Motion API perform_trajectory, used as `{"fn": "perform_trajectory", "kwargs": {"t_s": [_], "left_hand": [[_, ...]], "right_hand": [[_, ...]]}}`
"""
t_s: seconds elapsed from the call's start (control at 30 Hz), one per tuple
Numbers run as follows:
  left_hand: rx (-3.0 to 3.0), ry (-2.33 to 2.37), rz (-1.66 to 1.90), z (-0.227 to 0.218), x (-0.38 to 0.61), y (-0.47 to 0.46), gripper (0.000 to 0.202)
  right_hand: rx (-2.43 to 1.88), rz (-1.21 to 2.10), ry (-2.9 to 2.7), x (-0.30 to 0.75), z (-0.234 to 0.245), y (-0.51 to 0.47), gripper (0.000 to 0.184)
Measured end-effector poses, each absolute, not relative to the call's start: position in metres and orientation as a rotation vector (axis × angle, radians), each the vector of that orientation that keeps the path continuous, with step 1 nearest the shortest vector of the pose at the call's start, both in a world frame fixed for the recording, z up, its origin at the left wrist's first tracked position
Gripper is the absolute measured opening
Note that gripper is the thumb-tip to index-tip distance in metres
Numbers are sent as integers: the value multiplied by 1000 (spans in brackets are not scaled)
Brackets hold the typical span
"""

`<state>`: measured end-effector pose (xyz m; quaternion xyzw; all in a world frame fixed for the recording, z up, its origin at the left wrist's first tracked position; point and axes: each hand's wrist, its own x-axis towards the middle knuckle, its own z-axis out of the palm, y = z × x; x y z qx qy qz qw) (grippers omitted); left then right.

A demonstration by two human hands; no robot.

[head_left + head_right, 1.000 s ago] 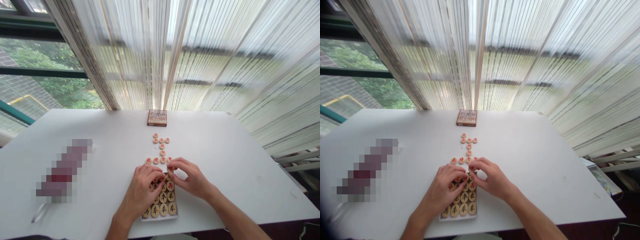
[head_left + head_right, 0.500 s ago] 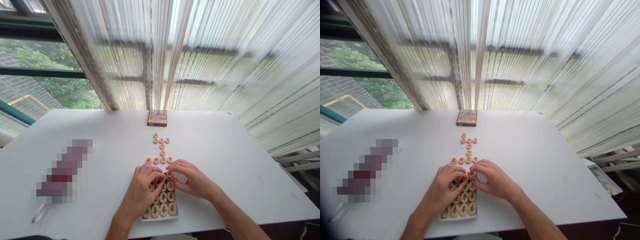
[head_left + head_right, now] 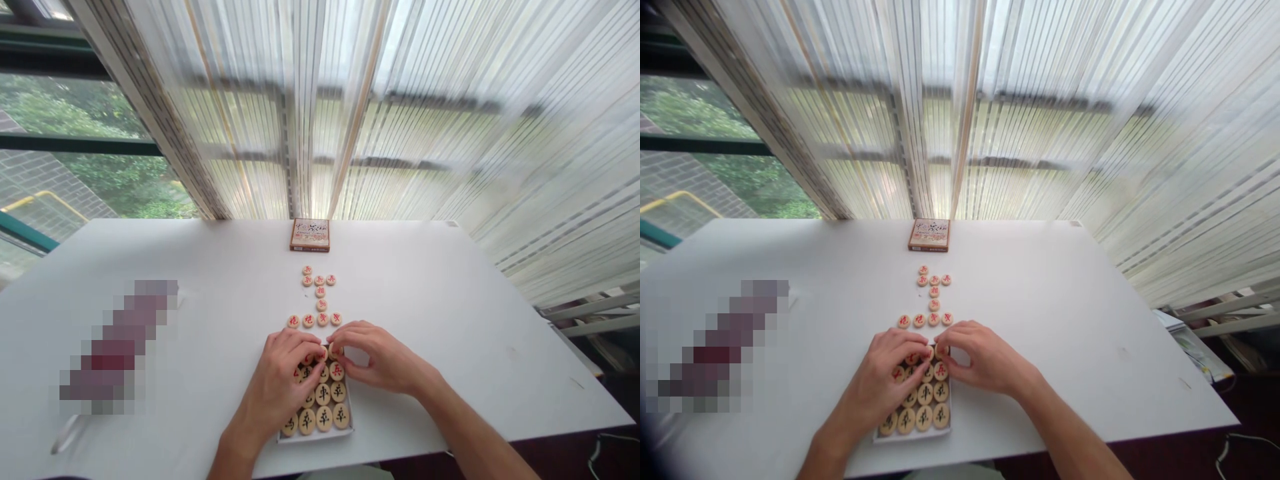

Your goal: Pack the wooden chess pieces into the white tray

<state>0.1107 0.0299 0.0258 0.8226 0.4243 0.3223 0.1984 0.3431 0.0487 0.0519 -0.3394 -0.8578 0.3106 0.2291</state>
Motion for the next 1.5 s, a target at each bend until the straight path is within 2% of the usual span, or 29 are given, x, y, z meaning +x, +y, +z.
{"fn": "perform_trajectory", "kwargs": {"t_s": [1.5], "left_hand": [[2314, 1198, 883, 25, 110, 29, 13]], "right_hand": [[-959, 822, -2305, 345, 50, 50, 14]]}}
